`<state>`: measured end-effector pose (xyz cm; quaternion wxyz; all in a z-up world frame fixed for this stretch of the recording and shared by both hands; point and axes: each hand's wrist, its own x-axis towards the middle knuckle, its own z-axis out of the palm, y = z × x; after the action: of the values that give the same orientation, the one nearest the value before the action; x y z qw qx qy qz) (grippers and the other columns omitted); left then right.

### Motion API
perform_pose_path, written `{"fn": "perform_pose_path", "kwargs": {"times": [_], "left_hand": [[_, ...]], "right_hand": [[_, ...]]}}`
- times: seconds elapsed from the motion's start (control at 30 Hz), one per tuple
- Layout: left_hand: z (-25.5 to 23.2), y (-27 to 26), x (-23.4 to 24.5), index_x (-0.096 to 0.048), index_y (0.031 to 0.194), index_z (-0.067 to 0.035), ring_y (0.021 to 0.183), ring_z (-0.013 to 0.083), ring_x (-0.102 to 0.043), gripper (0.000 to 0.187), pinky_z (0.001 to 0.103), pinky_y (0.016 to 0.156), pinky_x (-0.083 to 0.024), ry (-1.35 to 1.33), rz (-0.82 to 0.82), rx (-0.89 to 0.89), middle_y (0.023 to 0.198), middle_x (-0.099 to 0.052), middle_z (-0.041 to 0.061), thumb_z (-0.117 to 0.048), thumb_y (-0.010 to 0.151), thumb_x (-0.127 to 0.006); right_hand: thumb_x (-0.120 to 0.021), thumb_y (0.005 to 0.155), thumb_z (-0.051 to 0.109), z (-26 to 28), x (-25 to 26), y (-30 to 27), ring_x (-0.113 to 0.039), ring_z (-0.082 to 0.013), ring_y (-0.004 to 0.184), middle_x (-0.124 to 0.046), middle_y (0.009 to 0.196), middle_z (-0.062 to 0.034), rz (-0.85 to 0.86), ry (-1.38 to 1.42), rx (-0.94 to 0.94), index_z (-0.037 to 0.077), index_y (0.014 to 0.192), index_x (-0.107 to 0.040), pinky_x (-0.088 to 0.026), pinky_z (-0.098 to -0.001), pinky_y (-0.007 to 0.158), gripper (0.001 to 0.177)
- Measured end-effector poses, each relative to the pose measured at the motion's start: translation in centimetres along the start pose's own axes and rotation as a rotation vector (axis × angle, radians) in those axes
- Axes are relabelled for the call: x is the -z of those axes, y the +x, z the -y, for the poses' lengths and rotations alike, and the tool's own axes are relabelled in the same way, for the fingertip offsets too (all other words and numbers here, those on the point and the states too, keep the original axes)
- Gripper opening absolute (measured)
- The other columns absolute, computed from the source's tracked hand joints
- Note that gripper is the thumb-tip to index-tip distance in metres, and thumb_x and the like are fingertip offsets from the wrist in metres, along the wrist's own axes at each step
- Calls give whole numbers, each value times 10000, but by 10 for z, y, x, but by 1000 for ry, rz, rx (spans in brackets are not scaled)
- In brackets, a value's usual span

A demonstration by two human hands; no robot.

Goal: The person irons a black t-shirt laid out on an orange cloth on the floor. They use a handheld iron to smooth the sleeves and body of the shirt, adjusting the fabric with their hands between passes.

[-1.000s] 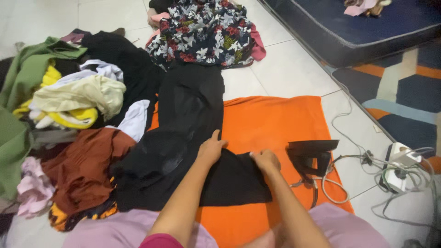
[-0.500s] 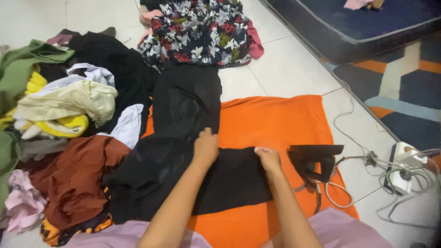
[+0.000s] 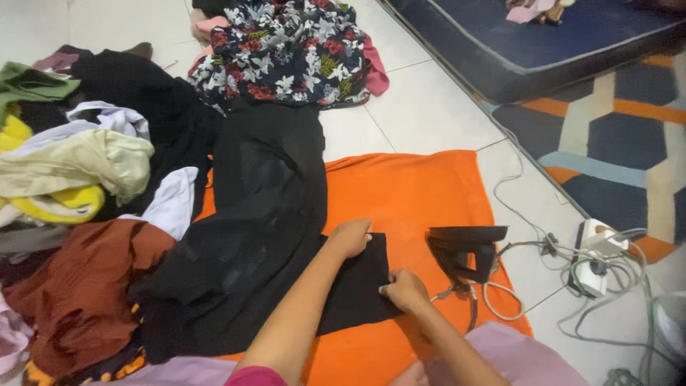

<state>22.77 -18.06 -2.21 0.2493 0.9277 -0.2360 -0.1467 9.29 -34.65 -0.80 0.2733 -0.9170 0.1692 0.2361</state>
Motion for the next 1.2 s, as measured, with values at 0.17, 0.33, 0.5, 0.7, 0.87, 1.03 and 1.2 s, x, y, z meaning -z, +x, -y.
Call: {"fn": "perform_pose_path", "kwargs": {"times": [0.17, 0.33, 0.5, 0.7, 0.87, 1.03, 1.2], "left_hand": [[8, 11, 0, -653, 1127, -87, 1104, 327, -664, 360, 452, 917, -519, -171, 125, 2, 1137, -713, 130, -228, 820, -778], [-13, 13, 8, -695, 1109, -83, 1039, 341, -705, 260, 456, 894, -533, -131, 143, -77, 1086, -749, 158, -283, 945, -669], [-26, 10, -5, -664, 1148, -99, 994, 384, -685, 267, 510, 839, -519, -166, -103, -190, 1027, -730, 177, -279, 951, -650], [-9, 2, -31, -614, 984, -74, 883, 364, -694, 203, 506, 731, -535, 92, -231, -360, 904, -707, 156, -276, 992, -633], [-11, -2, -35, -610, 937, -73, 858, 339, -675, 246, 476, 741, -529, 109, -372, -447, 878, -683, 139, -314, 942, -658], [0, -12, 15, -709, 1011, -140, 1041, 267, -676, 190, 509, 970, -441, 67, -363, -231, 1016, -737, 69, -82, 898, -568], [25, -43, 82, -773, 1075, -167, 1272, 266, -482, 257, 674, 1156, -114, 177, -74, -73, 1158, -697, 37, -251, 844, -697]], "right_hand": [[-703, 802, 158, -10, -14, -8, -761, -269, 855, -781, 928, -149, -123, 528, 59, 32, 1033, -684, -576, -399, 797, 263], [-722, 864, 171, -16, -29, -11, -734, -245, 874, -760, 1005, -149, -114, 511, -24, 11, 1181, -631, -567, -386, 816, 366], [-687, 845, 69, -38, -26, -4, -762, -244, 817, -802, 956, -148, 86, 865, -71, -30, 1092, -732, -591, -348, 783, 269], [-727, 761, 18, -50, -13, -13, -750, -272, 929, -783, 1006, -140, -71, 572, -8, 29, 1149, -631, -575, -411, 848, 399], [-819, 824, 208, -31, 11, -47, -688, -392, 1063, -711, 1084, -229, -72, -24, -202, 74, 1227, -522, -526, -490, 917, 517], [-740, 785, 161, 5, 21, -53, -667, -404, 960, -668, 991, -190, -551, -255, 183, 135, 1206, -589, -528, -531, 804, 447], [-619, 938, 165, 35, 26, 7, -663, -440, 885, -674, 973, -219, -632, -96, 280, 132, 1197, -626, -523, -551, 743, 262]]}}
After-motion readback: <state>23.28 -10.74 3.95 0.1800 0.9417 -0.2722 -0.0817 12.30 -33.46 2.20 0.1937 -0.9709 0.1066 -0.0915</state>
